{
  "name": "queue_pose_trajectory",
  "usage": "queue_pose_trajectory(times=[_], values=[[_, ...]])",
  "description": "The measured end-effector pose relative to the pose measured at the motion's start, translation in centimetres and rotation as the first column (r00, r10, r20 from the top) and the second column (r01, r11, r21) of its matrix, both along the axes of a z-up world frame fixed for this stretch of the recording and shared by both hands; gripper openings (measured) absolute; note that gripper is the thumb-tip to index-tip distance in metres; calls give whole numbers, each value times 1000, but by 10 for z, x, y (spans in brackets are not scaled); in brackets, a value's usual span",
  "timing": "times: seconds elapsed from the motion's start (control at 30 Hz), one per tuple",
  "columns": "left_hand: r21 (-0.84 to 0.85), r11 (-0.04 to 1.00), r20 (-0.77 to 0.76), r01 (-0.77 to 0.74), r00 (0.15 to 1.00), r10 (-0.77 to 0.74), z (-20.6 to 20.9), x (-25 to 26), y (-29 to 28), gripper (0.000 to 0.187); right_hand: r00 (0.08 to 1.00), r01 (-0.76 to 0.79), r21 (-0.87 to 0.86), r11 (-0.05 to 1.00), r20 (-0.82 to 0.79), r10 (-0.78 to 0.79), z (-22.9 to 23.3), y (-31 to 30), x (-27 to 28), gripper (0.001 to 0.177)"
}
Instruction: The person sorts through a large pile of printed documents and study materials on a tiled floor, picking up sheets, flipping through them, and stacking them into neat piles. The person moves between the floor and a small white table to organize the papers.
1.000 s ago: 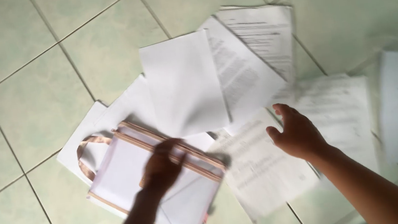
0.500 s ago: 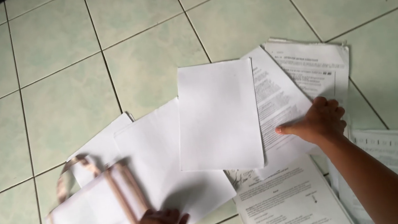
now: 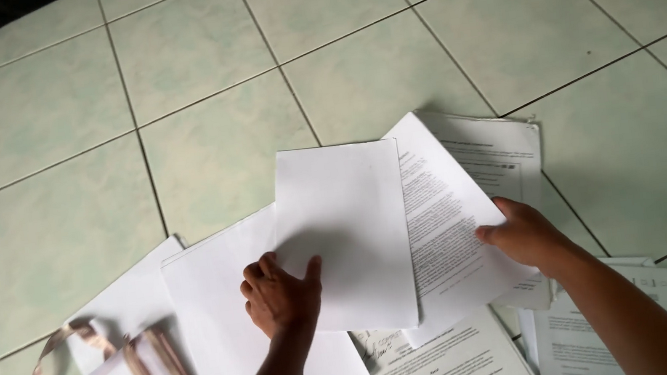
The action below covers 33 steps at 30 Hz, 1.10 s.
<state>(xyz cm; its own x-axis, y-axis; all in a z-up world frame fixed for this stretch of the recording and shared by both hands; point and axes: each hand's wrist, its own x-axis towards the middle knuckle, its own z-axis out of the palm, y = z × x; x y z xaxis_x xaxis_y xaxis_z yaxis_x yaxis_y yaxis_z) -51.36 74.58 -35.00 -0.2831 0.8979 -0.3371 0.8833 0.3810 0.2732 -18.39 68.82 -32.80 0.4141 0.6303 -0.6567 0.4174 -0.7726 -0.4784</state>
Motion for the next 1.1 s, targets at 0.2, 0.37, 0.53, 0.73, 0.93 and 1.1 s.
queue_pose_trajectory(times=[0.2,0.37,0.53,0.73,0.93,1.1], values=[[41,995,4,96,995,-96,-3,37,-5,77,968,241,50,969,54,-243,-14,-35,32,50],[20,993,65,114,991,-115,-3,74,-12,73,918,342,68,937,188,-349,-28,-62,38,47],[-41,986,184,162,971,-152,-1,104,-24,63,887,386,60,921,252,-388,-37,-60,41,49],[181,934,105,309,938,-331,-6,124,-35,73,888,455,3,890,64,-454,-22,-45,40,50],[232,958,196,171,956,-218,-10,131,-17,80,892,429,-101,897,-105,-439,-22,-33,47,49],[148,989,197,28,979,-57,-16,133,41,82,909,371,-58,927,-180,-375,-36,-33,64,51]])
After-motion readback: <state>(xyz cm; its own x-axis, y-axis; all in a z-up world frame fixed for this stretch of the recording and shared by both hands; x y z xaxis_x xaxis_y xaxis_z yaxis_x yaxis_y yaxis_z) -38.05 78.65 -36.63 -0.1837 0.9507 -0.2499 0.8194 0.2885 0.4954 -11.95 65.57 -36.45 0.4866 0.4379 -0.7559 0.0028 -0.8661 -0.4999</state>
